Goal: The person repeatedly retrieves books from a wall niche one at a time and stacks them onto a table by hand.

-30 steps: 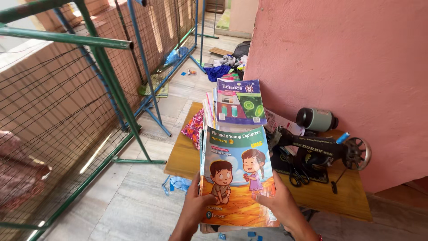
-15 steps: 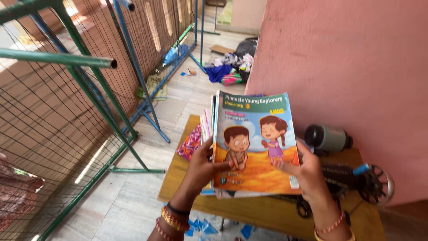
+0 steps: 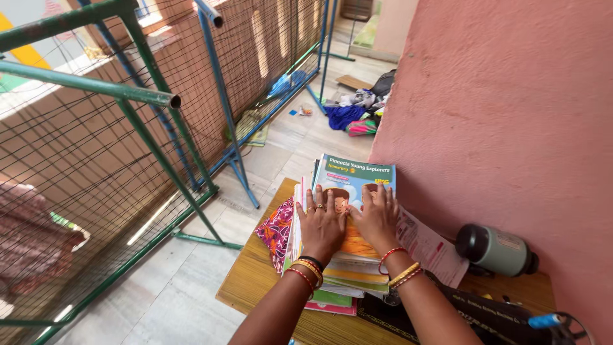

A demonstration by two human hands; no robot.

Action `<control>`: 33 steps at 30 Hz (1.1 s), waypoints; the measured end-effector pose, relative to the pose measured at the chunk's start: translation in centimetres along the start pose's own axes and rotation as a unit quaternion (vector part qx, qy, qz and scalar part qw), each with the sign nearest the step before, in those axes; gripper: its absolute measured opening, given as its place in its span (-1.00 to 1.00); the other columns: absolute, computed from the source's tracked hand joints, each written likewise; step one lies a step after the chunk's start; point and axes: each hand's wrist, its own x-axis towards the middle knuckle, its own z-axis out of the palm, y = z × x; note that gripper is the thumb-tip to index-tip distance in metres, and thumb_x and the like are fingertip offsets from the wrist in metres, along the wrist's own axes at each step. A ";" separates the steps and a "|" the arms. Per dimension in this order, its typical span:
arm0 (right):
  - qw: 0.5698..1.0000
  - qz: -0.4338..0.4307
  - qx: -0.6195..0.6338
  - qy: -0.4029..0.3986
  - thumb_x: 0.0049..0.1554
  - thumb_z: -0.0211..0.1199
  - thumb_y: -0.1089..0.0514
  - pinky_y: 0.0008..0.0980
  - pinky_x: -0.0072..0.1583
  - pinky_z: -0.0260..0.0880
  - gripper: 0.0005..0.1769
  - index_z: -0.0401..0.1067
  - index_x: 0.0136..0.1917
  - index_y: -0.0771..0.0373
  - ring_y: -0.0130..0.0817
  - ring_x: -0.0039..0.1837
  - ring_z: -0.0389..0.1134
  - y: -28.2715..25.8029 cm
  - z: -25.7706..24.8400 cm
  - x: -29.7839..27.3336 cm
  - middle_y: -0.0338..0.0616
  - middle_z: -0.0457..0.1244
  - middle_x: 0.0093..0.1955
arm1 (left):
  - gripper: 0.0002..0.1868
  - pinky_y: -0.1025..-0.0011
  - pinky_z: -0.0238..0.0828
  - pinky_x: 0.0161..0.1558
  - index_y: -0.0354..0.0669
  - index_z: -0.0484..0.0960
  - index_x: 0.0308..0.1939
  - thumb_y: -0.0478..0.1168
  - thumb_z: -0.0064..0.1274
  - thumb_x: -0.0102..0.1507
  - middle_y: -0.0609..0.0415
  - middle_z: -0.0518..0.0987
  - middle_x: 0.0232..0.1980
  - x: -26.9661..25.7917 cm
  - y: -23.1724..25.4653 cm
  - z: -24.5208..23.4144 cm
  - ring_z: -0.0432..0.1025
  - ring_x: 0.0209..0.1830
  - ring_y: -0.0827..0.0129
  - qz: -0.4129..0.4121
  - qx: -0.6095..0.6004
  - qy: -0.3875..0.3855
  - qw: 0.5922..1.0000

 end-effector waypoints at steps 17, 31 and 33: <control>0.998 -0.047 0.021 0.022 0.20 0.16 -0.26 0.24 0.54 -0.24 -0.20 0.21 0.57 0.17 0.31 0.62 -0.10 -0.1 1.5 -1.0 0.32 -0.03 0.60 | -0.15 -0.30 -0.03 0.40 -0.23 0.26 0.52 0.26 -0.14 0.30 -0.05 0.18 0.61 -0.1 -0.2 1.8 0.06 0.59 -0.02 -0.055 0.038 0.018 0.998; 1.000 -0.015 0.024 0.002 0.24 0.09 -0.28 0.18 0.56 -0.30 -0.24 0.18 0.58 0.09 0.21 0.66 -0.17 -0.3 0.9 -1.2 0.24 -0.08 0.64 | -0.13 -0.31 -0.10 0.41 -0.17 0.21 0.53 0.30 -0.18 0.29 0.02 0.14 0.62 -0.3 -0.1 1.4 0.03 0.60 0.12 -0.054 0.053 0.001 0.997; 1.000 -0.015 0.023 0.004 0.24 0.09 -0.28 0.18 0.56 -0.29 -0.24 0.18 0.58 0.09 0.21 0.66 -0.16 -0.3 0.9 -1.4 0.24 -0.07 0.64 | -0.13 -0.29 -0.10 0.45 -0.19 0.21 0.54 0.31 -0.19 0.32 0.01 0.14 0.63 -0.5 -0.1 1.3 0.02 0.63 0.11 -0.054 0.048 -0.011 0.997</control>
